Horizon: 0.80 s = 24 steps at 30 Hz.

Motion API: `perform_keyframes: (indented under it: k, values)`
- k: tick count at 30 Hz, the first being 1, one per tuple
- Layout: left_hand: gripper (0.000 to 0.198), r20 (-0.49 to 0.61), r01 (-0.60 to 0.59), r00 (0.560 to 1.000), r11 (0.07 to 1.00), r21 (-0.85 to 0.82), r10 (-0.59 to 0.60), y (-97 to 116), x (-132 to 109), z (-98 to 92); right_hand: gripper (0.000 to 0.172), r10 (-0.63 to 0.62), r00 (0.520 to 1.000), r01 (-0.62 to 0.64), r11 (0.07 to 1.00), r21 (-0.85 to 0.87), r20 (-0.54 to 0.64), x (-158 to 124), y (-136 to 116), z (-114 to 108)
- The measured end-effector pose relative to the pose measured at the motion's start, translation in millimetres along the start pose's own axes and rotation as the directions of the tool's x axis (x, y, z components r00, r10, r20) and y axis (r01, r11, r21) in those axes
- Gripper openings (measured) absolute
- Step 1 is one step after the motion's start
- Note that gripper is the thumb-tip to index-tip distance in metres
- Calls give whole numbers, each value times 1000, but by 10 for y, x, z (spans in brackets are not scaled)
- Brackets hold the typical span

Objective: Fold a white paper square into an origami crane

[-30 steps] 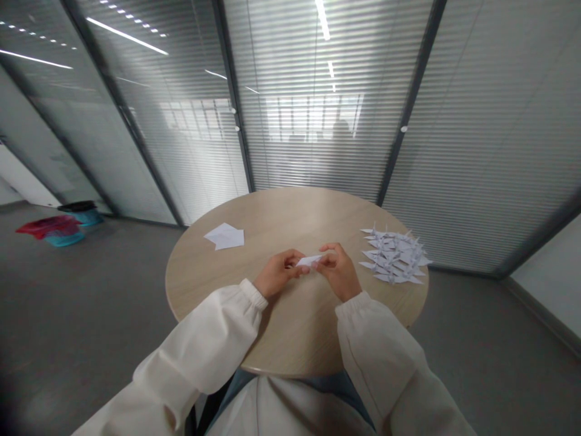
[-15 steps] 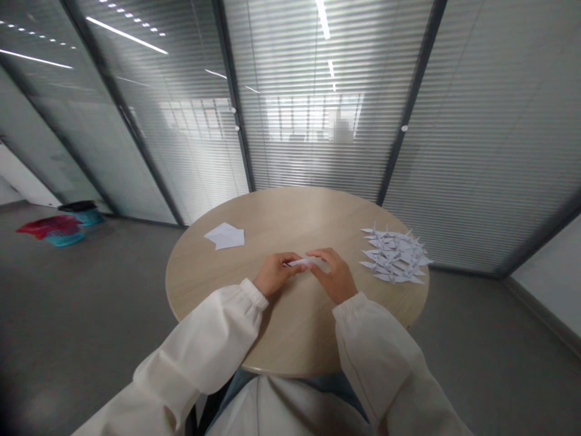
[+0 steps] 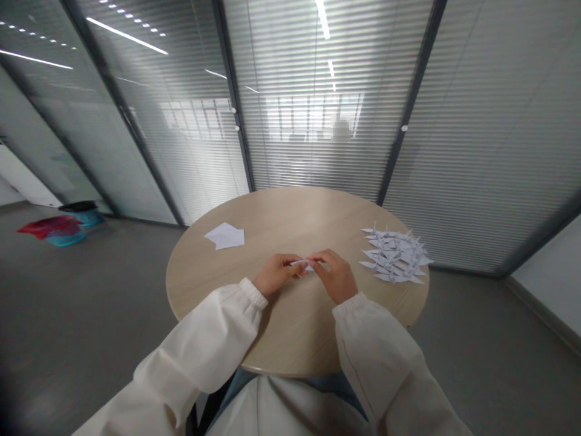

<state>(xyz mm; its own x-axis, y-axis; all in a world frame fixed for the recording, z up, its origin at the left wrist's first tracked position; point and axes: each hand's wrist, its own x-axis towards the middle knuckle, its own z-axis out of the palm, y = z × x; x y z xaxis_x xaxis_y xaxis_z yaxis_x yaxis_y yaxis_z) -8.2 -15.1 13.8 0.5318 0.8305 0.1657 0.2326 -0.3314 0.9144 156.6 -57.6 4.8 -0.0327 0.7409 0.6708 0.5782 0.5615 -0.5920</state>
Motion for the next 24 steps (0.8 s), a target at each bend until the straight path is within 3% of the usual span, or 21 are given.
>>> perform_keyframes:
  k: [6, 11, 17, 24]
  values:
    - [24, 14, 124, 992, 951, -285, -125, 50, 17, 22, 18, -24, 999, 23, 999, 37, 29, -17, -1, -9]
    - [32, 23, 165, 985, 877, -451, -174, 84, -6, 21, 22, -87, 995, 87, 996, -8, 51, -28, 11, -14]
    - [46, 17, 181, 980, 861, -476, -197, 70, -21, 9, 26, -139, 990, 139, 990, -17, 40, -42, 37, -7]
    - [47, 9, 144, 988, 884, -444, -157, 10, 10, -17, 25, -143, 989, 142, 990, 26, 48, -35, 52, -6]
